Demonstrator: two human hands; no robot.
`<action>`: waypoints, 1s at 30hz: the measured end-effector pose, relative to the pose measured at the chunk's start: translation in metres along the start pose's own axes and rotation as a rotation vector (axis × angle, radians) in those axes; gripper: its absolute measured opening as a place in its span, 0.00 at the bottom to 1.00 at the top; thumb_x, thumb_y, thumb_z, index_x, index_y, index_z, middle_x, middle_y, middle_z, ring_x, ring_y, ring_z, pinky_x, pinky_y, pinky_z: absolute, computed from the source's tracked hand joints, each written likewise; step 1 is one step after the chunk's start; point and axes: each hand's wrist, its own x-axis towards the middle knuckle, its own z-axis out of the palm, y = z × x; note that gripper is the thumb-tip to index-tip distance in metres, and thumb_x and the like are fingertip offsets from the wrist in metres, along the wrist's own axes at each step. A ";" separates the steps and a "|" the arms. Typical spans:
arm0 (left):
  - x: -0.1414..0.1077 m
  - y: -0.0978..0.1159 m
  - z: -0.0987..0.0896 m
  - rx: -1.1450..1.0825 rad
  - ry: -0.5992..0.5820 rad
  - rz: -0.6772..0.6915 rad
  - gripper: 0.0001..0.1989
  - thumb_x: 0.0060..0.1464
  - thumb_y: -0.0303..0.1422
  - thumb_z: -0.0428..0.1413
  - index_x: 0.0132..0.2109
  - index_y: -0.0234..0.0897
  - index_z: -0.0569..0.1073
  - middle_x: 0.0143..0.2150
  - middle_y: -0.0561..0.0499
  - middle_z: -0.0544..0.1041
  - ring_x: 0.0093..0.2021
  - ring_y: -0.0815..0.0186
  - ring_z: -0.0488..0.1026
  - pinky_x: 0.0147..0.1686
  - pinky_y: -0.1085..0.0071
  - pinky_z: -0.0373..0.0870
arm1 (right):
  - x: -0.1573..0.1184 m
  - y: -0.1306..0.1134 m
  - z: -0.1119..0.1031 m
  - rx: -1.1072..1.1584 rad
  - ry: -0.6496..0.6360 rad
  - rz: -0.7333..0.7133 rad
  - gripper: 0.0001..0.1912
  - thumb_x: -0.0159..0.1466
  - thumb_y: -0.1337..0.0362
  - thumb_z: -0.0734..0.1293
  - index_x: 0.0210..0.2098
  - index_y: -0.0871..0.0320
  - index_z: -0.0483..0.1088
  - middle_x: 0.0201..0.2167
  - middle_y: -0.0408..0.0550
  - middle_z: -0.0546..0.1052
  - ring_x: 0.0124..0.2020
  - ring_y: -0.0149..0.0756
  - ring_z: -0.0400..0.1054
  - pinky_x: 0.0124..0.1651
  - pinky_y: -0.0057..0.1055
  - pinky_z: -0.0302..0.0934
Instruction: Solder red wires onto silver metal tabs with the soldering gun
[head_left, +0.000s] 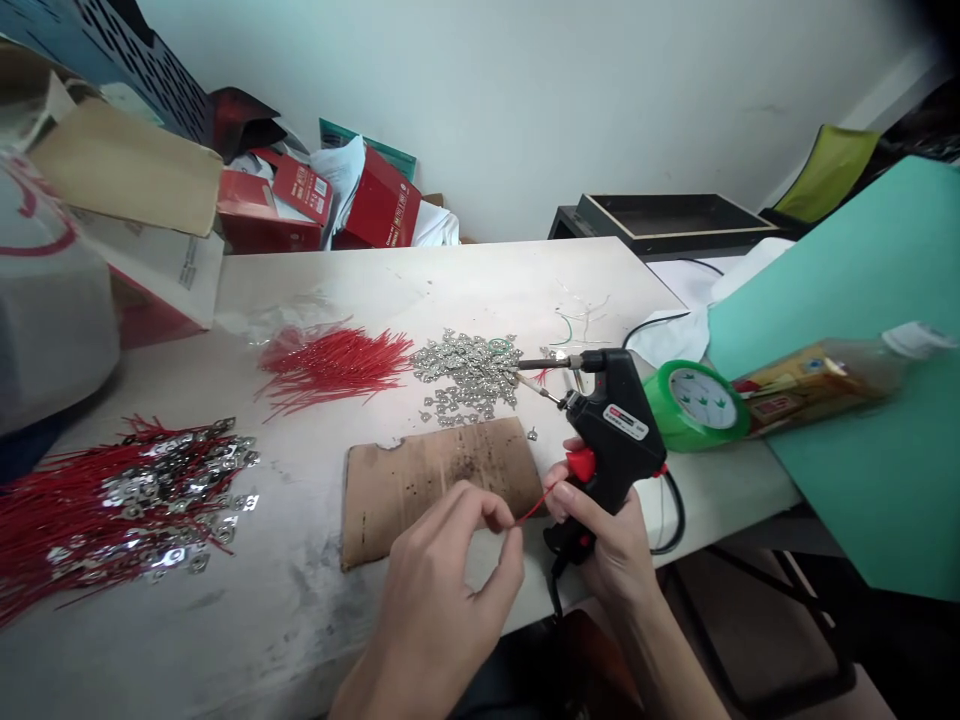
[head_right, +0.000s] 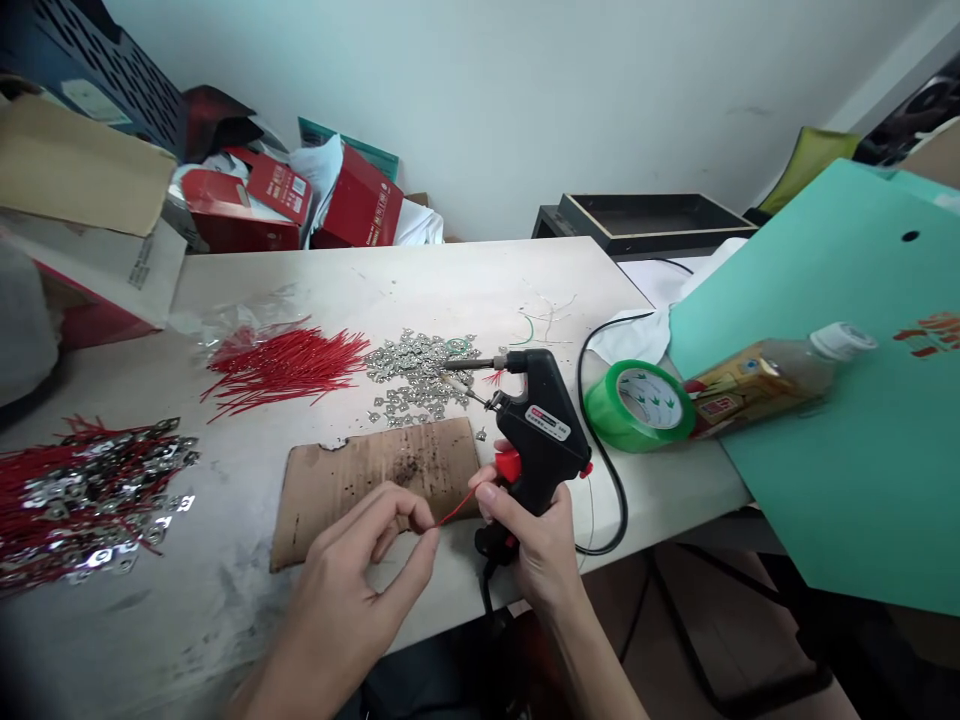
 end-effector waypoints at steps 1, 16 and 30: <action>0.001 0.001 0.001 0.008 0.024 0.029 0.02 0.62 0.29 0.57 0.42 0.40 0.72 0.35 0.55 0.74 0.35 0.68 0.71 0.36 0.71 0.66 | 0.000 0.000 -0.001 -0.007 -0.001 -0.005 0.28 0.58 0.65 0.78 0.55 0.55 0.68 0.32 0.43 0.78 0.25 0.25 0.63 0.30 0.26 0.58; 0.006 0.002 0.022 -0.073 0.287 0.203 0.06 0.61 0.22 0.60 0.40 0.36 0.79 0.31 0.53 0.71 0.31 0.71 0.68 0.35 0.72 0.66 | 0.000 0.006 -0.010 -0.015 0.037 -0.066 0.23 0.60 0.65 0.78 0.52 0.51 0.70 0.33 0.41 0.77 0.27 0.25 0.63 0.32 0.26 0.59; 0.005 0.002 0.032 0.006 0.288 0.218 0.06 0.64 0.22 0.57 0.41 0.37 0.77 0.32 0.52 0.72 0.33 0.68 0.69 0.35 0.70 0.67 | -0.001 0.011 -0.014 -0.054 0.050 -0.040 0.28 0.60 0.66 0.78 0.57 0.51 0.70 0.33 0.41 0.76 0.28 0.27 0.64 0.34 0.26 0.60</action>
